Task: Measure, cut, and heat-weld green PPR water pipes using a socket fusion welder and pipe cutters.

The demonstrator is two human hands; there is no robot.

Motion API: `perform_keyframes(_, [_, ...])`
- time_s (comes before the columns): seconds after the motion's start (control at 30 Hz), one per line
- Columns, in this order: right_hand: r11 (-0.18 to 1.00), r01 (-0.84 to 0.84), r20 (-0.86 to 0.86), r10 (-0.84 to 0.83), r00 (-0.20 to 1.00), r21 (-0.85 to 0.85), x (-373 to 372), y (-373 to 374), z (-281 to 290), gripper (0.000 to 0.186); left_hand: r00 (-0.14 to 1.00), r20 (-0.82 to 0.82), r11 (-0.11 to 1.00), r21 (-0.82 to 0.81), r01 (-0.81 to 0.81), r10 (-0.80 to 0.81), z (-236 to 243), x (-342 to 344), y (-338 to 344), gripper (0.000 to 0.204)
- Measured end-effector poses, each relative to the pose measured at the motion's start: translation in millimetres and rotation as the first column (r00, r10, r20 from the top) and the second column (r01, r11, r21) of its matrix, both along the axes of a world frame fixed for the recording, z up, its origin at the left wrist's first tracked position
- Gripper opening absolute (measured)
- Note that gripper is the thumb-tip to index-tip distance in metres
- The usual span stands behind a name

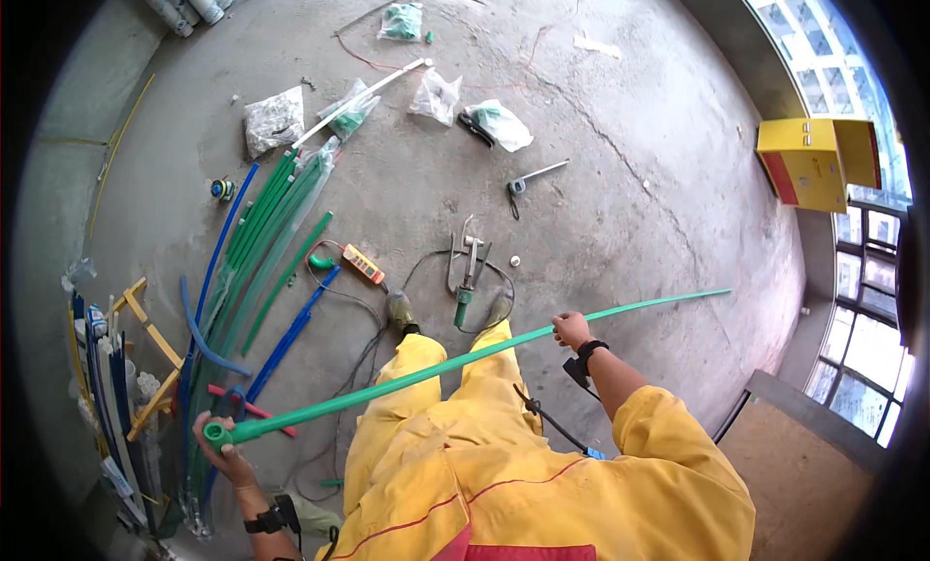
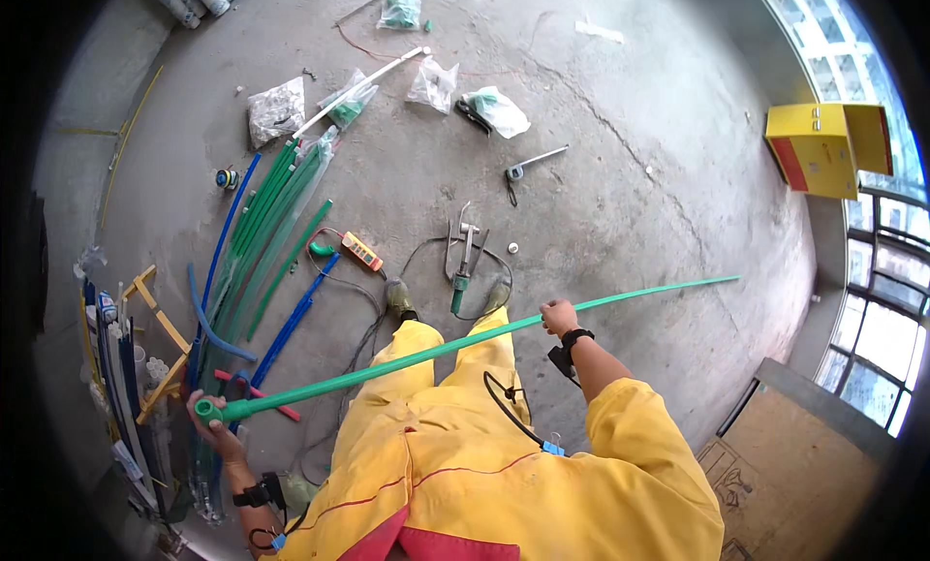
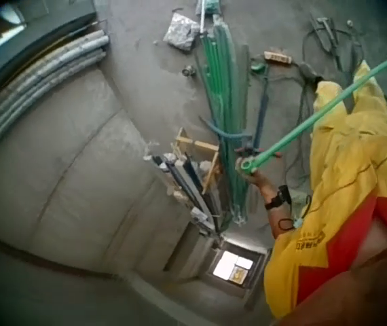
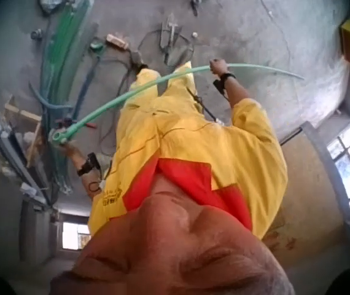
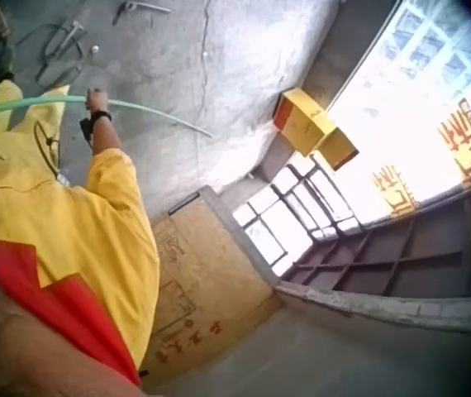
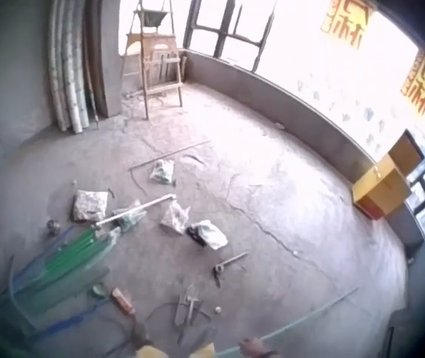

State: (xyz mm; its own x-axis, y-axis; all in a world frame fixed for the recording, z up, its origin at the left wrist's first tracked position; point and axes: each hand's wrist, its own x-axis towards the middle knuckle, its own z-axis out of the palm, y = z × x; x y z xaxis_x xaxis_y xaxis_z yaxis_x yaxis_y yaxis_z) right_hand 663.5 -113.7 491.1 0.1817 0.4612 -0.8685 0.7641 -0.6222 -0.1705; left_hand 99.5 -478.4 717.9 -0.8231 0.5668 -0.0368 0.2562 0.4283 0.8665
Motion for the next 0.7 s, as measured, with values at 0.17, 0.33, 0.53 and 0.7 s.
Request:
perform_keyframes(0.17, [0.995, 0.019, 0.062, -0.013, 0.998, -0.101, 37.7, -36.6, -124.9, 0.026, 0.932, 0.272, 0.962, -0.200, -0.189, 0.239, -60.9, 21.7, -37.2, 0.067])
perform_keyframes(0.33, [0.953, 0.162, -0.186, -0.213, 0.959, -0.255, -24.3, -58.2, -217.1, 0.028, 0.846, 0.384, 0.913, -0.316, -0.257, 0.371, -127.9, 45.2, -70.5, 0.060])
perform_keyframes(0.53, [0.865, -0.002, -0.115, -0.065, 0.991, -0.501, -46.1, -90.0, -361.6, 0.040, 0.808, 0.489, 0.901, -0.419, -0.112, 0.328, -191.9, 97.5, -53.6, 0.073])
perform_keyframes(0.7, [0.955, 0.033, -0.188, -0.092, 0.978, -0.295, -110.9, -137.6, -439.6, 0.061, 0.871, 0.425, 0.903, -0.427, -0.048, 0.247, -182.4, 109.4, -32.4, 0.091])
